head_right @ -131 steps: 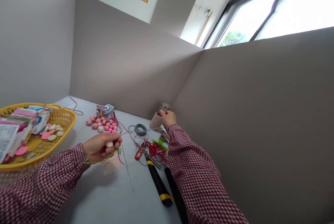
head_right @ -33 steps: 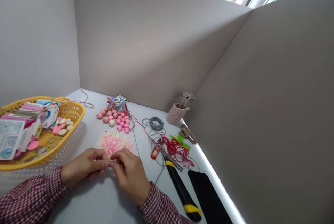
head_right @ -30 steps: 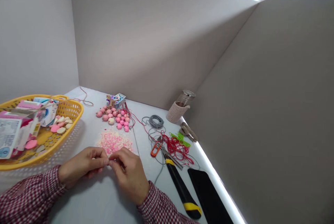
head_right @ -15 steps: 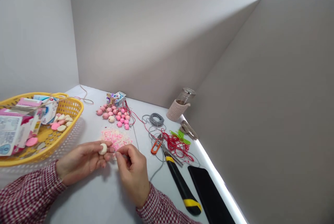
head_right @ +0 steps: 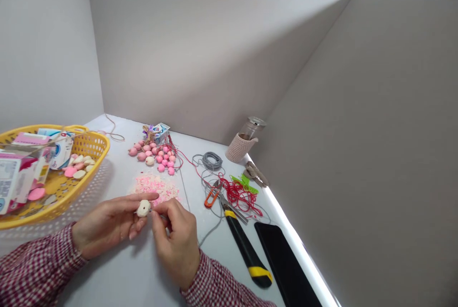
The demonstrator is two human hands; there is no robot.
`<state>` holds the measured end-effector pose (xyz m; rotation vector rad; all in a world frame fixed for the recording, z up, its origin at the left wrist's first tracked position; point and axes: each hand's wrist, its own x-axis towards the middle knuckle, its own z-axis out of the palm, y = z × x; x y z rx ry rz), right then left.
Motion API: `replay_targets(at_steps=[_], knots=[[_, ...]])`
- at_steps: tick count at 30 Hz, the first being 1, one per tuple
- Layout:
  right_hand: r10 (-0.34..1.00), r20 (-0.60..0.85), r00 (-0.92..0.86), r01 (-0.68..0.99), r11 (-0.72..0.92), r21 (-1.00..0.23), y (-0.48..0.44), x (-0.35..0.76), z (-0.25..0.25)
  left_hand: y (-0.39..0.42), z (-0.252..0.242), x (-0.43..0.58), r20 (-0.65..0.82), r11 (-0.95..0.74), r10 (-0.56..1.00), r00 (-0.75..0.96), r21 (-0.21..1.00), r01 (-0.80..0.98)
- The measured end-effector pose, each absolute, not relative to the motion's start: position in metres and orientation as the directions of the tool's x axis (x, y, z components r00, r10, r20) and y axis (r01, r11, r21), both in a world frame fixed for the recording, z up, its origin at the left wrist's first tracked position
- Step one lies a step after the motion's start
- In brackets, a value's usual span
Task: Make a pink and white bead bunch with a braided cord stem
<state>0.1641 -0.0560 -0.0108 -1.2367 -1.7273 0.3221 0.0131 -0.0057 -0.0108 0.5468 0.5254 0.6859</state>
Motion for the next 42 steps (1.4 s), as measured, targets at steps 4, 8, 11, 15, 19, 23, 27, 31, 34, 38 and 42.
replay_targets(at_steps=[4, 8, 11, 15, 19, 23, 27, 31, 34, 38, 42], knots=[[0.835, 0.549, -0.04, 0.58, 0.467, -0.667, -0.0571, 0.1627, -0.01, -0.0066, -0.0129, 0.0131, -0.236, 0.637, 0.696, 0.678, 0.637, -0.433], [0.838, 0.544, -0.049, 0.588, 0.464, -0.663, -0.0577, 0.1612, -0.0089, -0.007, -0.0146, 0.0137, -0.207, 0.63, 0.688, 0.696, 0.647, -0.43], [0.841, 0.538, -0.05, 0.591, 0.459, -0.663, -0.0574, 0.1608, -0.0095, -0.0077, -0.0144, 0.0143, -0.198, 0.623, 0.689, 0.697, 0.653, -0.431], [0.847, 0.529, -0.058, 0.599, 0.453, -0.66, -0.0568, 0.1612, -0.0108, -0.0074, -0.0133, 0.0154, -0.197, 0.626, 0.682, 0.704, 0.654, -0.424], [0.853, 0.519, -0.056, 0.607, 0.442, -0.661, -0.0565, 0.1621, -0.0123, -0.0073, -0.0136, 0.0161, -0.196, 0.613, 0.688, 0.699, 0.673, -0.414], [0.852, 0.52, -0.053, 0.615, 0.438, -0.656, -0.0564, 0.1627, -0.0136, -0.0087, -0.0146, 0.0153, -0.215, 0.604, 0.688, 0.693, 0.699, -0.383], [0.845, 0.533, -0.047, 0.628, 0.44, -0.642, -0.0561, 0.163, -0.0143, -0.0088, -0.0144, 0.0147, -0.219, 0.576, 0.698, 0.682, 0.736, -0.354], [0.844, 0.534, -0.057, 0.631, 0.445, -0.636, -0.0566, 0.1628, -0.0142, -0.0087, -0.0144, 0.015, -0.215, 0.543, 0.711, 0.669, 0.772, -0.329], [0.849, 0.525, -0.062, 0.633, 0.44, -0.637, -0.0568, 0.163, -0.0141, -0.009, -0.0147, 0.0145, -0.23, 0.494, 0.731, 0.642, 0.828, -0.266], [0.896, 0.443, -0.029, 0.614, 0.366, -0.7, -0.0551, 0.1638, -0.0145, -0.0086, -0.0142, 0.0148, -0.198, 0.347, 0.808, 0.555, 0.921, -0.177], [0.957, 0.289, -0.007, 0.516, 0.251, -0.819, -0.0518, 0.1649, -0.0151, -0.0088, -0.015, 0.0179, -0.126, 0.182, 0.869, 0.479, 0.981, -0.072]])
